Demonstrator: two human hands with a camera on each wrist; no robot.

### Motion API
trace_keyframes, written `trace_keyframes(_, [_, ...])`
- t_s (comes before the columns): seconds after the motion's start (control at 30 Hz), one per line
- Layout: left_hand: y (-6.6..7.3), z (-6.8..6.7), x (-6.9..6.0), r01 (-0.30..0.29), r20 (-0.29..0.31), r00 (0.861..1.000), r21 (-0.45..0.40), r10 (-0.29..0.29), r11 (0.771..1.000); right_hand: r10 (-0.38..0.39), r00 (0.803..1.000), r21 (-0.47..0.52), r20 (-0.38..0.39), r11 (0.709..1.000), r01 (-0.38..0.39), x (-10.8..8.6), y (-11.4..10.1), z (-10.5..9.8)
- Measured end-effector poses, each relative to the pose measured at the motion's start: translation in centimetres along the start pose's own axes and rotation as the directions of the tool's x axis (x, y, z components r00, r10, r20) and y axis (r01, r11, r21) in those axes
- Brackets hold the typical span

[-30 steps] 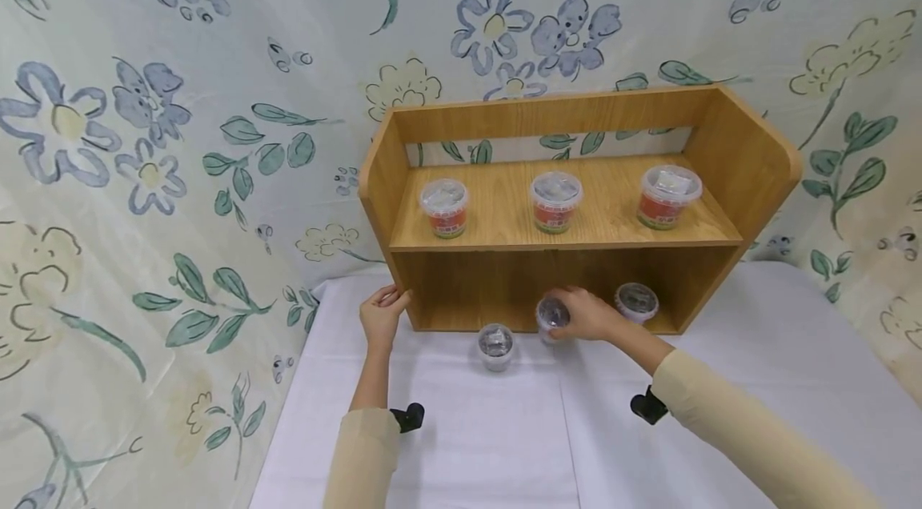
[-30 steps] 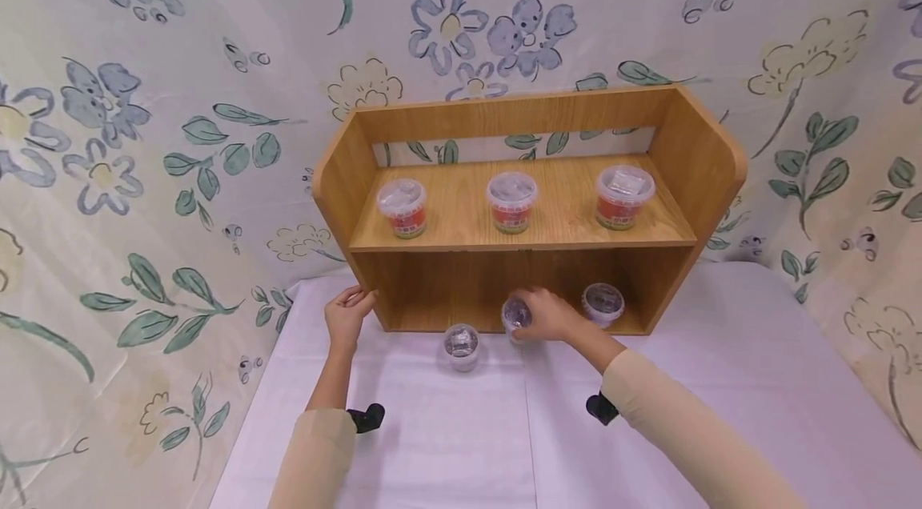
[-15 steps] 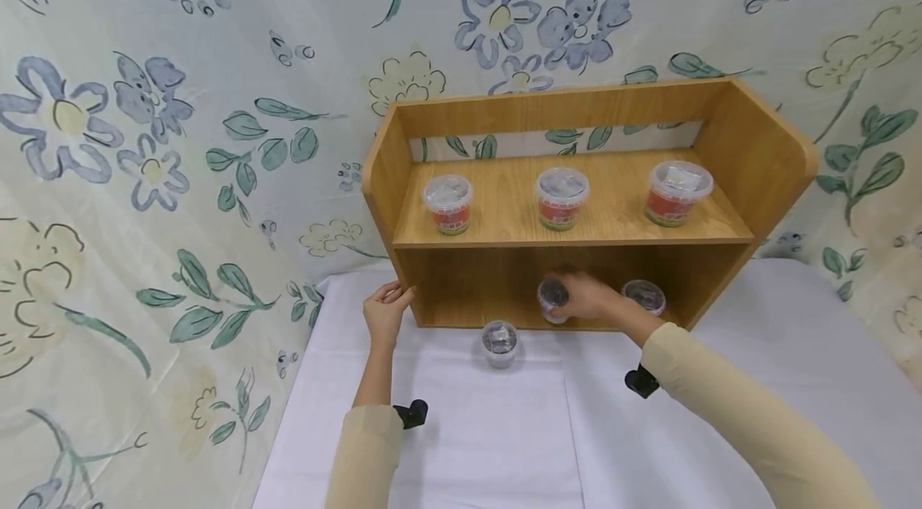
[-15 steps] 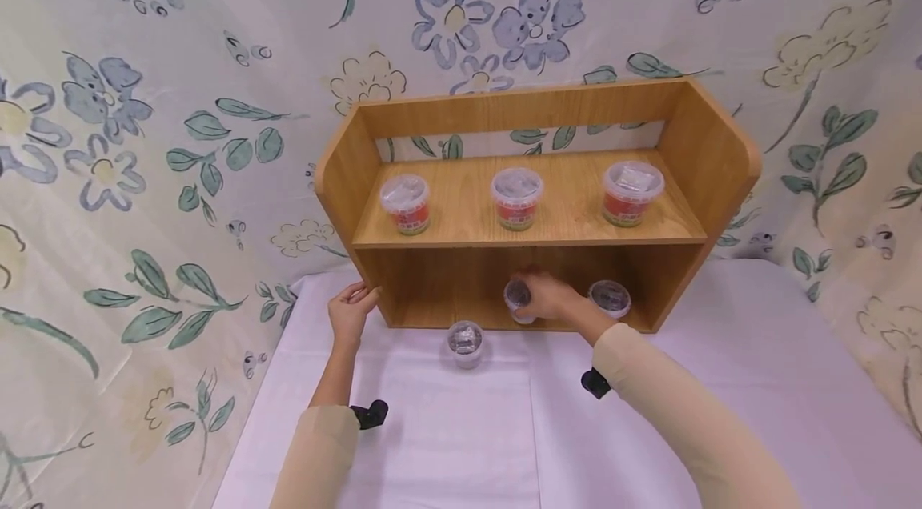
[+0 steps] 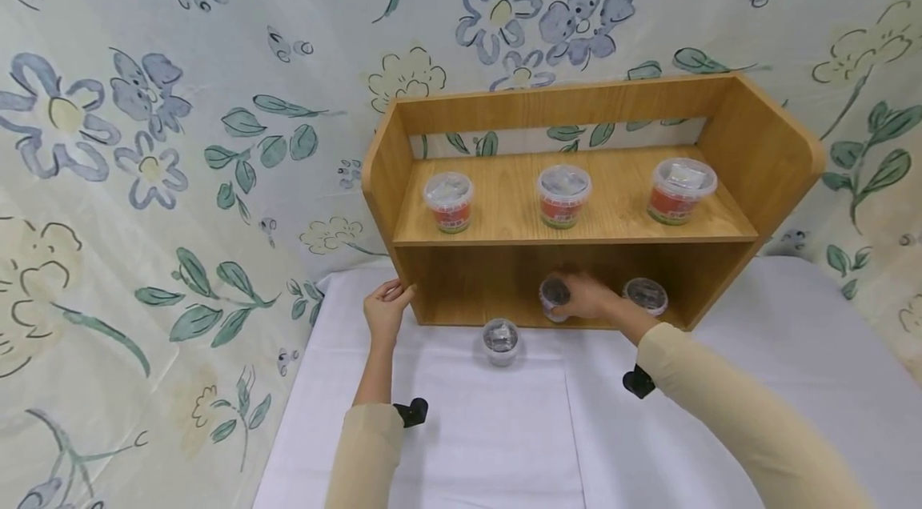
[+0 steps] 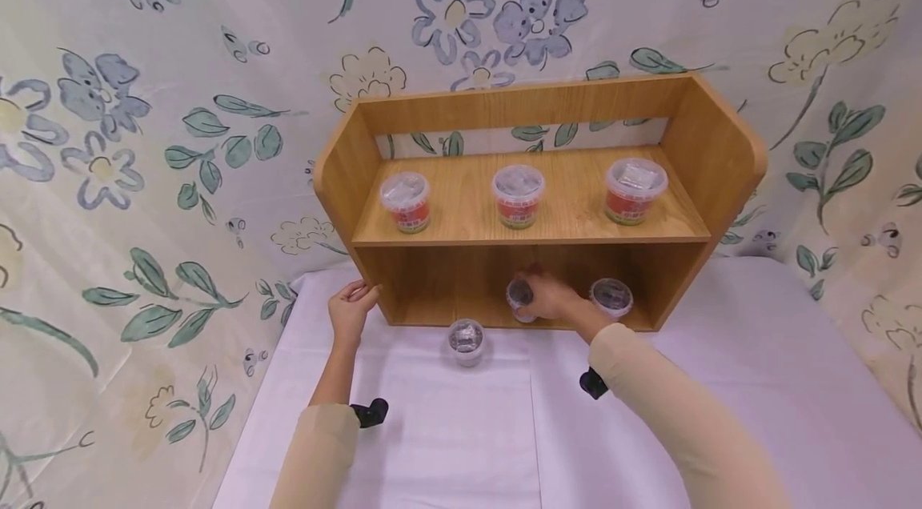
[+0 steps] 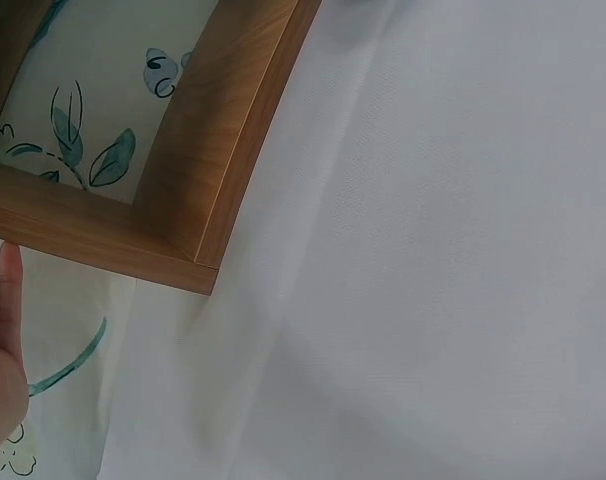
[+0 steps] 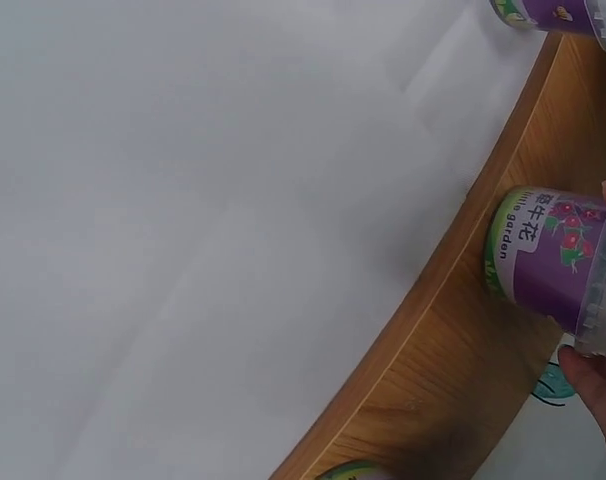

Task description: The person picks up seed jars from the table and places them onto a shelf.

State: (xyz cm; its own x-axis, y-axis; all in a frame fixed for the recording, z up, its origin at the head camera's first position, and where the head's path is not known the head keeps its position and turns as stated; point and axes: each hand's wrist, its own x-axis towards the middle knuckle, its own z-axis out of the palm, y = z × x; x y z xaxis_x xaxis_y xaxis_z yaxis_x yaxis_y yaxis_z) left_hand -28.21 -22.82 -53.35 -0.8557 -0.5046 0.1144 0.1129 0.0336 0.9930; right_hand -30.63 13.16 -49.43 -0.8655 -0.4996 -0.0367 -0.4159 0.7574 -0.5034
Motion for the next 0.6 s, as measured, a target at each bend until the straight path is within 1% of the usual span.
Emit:
trace_keyframes(0.13, [0.0,0.0,0.0,-0.004,-0.002,1.0,0.003,0.004,1.0,-0.003,1.0,-0.002,-0.02,1.0,0.002,-0.2,0.3,0.6])
trace_keyframes(0.27, [0.0,-0.1,0.0,0.002,0.005,1.0,-0.004,-0.002,1.0,-0.022,0.999,-0.035,-0.038,0.999,0.021,-0.4,0.6,1.0])
trace_keyframes(0.33, [0.1,-0.1,0.0,0.013,0.013,1.0,-0.005,-0.013,1.0,-0.017,0.999,-0.052,-0.041,0.999,0.014,-0.4,0.7,1.0])
trace_keyframes(0.43, [0.2,-0.2,0.0,0.029,0.028,0.999,-0.002,-0.029,1.0,-0.006,0.998,-0.062,-0.063,0.998,0.002,-0.6,0.6,0.8])
trace_keyframes(0.6, [0.3,-0.3,0.0,0.034,0.054,0.998,-0.017,-0.033,0.999,-0.022,0.99,-0.053,-0.137,0.998,0.015,-0.7,-0.3,-0.4])
